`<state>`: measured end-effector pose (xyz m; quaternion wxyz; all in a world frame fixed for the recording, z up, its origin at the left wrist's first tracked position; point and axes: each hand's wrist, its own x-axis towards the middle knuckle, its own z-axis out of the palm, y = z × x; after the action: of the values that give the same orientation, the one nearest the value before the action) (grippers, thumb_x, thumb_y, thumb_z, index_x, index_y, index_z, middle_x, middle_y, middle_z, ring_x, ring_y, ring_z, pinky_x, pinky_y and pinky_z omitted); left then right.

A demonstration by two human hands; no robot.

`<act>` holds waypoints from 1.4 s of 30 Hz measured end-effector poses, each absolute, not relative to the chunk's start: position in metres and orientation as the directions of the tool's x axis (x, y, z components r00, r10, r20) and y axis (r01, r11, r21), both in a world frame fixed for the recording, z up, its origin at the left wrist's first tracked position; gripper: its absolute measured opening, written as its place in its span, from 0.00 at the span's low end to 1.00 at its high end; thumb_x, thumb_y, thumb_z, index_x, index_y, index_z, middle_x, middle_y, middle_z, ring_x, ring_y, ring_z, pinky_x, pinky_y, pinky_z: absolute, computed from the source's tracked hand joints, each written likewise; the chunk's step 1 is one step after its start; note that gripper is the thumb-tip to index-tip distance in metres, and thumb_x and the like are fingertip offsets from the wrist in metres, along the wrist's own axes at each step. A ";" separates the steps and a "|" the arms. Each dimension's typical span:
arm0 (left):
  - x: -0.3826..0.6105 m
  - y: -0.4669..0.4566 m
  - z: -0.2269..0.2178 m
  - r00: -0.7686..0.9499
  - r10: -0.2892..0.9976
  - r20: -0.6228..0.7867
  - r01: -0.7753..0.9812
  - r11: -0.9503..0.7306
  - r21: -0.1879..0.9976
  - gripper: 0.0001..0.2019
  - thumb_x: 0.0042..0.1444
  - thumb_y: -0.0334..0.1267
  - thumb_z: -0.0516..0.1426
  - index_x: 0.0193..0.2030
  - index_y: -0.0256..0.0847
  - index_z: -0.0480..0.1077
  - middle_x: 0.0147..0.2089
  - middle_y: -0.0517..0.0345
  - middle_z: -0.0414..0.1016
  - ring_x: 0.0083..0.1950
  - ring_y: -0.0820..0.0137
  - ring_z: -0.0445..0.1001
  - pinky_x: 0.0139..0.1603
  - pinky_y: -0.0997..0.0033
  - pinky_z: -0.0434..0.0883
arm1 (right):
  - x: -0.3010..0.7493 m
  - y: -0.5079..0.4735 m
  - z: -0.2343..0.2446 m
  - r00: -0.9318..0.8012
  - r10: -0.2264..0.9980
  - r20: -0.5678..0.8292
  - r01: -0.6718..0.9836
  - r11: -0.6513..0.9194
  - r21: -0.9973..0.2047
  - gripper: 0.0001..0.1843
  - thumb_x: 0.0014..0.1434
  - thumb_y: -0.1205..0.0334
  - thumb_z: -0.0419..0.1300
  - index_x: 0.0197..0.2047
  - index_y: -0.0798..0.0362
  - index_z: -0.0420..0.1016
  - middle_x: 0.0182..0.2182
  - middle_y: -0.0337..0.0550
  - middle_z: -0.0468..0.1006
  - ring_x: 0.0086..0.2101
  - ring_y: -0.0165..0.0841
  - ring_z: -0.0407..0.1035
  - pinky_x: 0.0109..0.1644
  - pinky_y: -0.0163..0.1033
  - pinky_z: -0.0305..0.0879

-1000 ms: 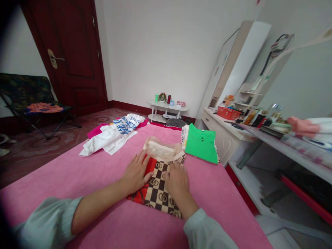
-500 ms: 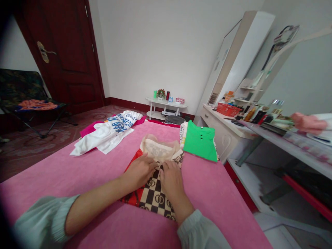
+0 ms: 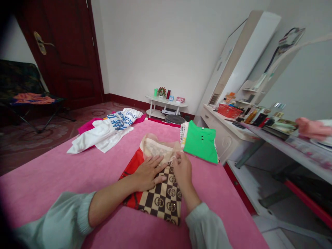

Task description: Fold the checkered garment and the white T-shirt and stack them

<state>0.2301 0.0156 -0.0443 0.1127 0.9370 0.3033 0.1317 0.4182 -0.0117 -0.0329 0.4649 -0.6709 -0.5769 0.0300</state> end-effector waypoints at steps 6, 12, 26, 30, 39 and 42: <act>0.231 0.016 -0.045 0.775 0.606 0.180 0.541 -0.783 0.308 0.34 0.62 0.62 0.36 0.68 0.47 0.53 0.73 0.50 0.42 0.73 0.58 0.41 0.69 0.49 0.42 | 0.430 0.035 -0.018 0.359 0.856 0.371 0.861 -0.150 -0.486 0.27 0.54 0.55 0.57 0.54 0.59 0.65 0.34 0.48 0.78 0.33 0.37 0.73 0.37 0.37 0.64; 0.229 0.014 -0.039 0.775 0.615 0.149 0.542 -0.766 0.345 0.34 0.62 0.62 0.37 0.68 0.46 0.53 0.73 0.50 0.40 0.73 0.58 0.40 0.70 0.49 0.41 | 0.431 0.040 -0.039 0.466 0.796 0.387 0.853 -0.287 -0.436 0.16 0.55 0.62 0.55 0.47 0.56 0.70 0.33 0.47 0.79 0.34 0.37 0.73 0.36 0.36 0.62; 0.229 0.018 -0.043 0.780 0.595 0.192 0.503 -0.780 0.373 0.34 0.62 0.61 0.40 0.68 0.45 0.54 0.73 0.47 0.43 0.73 0.56 0.40 0.69 0.48 0.42 | 0.441 0.027 -0.045 0.212 0.954 0.212 0.736 -0.013 -0.677 0.31 0.47 0.63 0.60 0.56 0.56 0.64 0.42 0.46 0.74 0.36 0.35 0.72 0.42 0.40 0.68; 0.224 0.024 -0.040 0.771 0.591 0.236 0.425 -0.755 0.499 0.29 0.63 0.56 0.45 0.66 0.45 0.58 0.72 0.50 0.47 0.72 0.58 0.45 0.69 0.51 0.44 | 0.442 -0.004 -0.041 0.304 0.928 0.214 0.604 -0.014 -0.797 0.29 0.46 0.63 0.59 0.54 0.58 0.65 0.43 0.49 0.74 0.37 0.34 0.72 0.42 0.39 0.68; 0.158 0.028 -0.021 0.540 0.801 0.260 0.508 -0.557 0.657 0.18 0.52 0.37 0.58 0.50 0.41 0.74 0.52 0.52 0.75 0.50 0.62 0.74 0.54 0.64 0.68 | 0.428 -0.078 -0.014 0.422 0.907 0.012 0.875 -0.403 -0.268 0.23 0.55 0.39 0.52 0.31 0.51 0.72 0.31 0.47 0.78 0.34 0.39 0.72 0.31 0.37 0.58; 0.133 0.030 -0.016 0.353 0.917 0.184 0.756 -0.395 0.522 0.19 0.50 0.44 0.60 0.49 0.41 0.74 0.42 0.50 0.78 0.42 0.61 0.75 0.43 0.67 0.70 | 0.418 -0.079 -0.010 0.418 0.908 -0.001 0.867 -0.399 -0.300 0.21 0.52 0.39 0.56 0.32 0.51 0.71 0.31 0.45 0.78 0.33 0.37 0.72 0.29 0.36 0.55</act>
<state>0.1328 0.0297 -0.0158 0.1765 0.8032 0.5207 0.2292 0.4177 -0.0791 -0.0104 0.1276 -0.8323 -0.5332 0.0822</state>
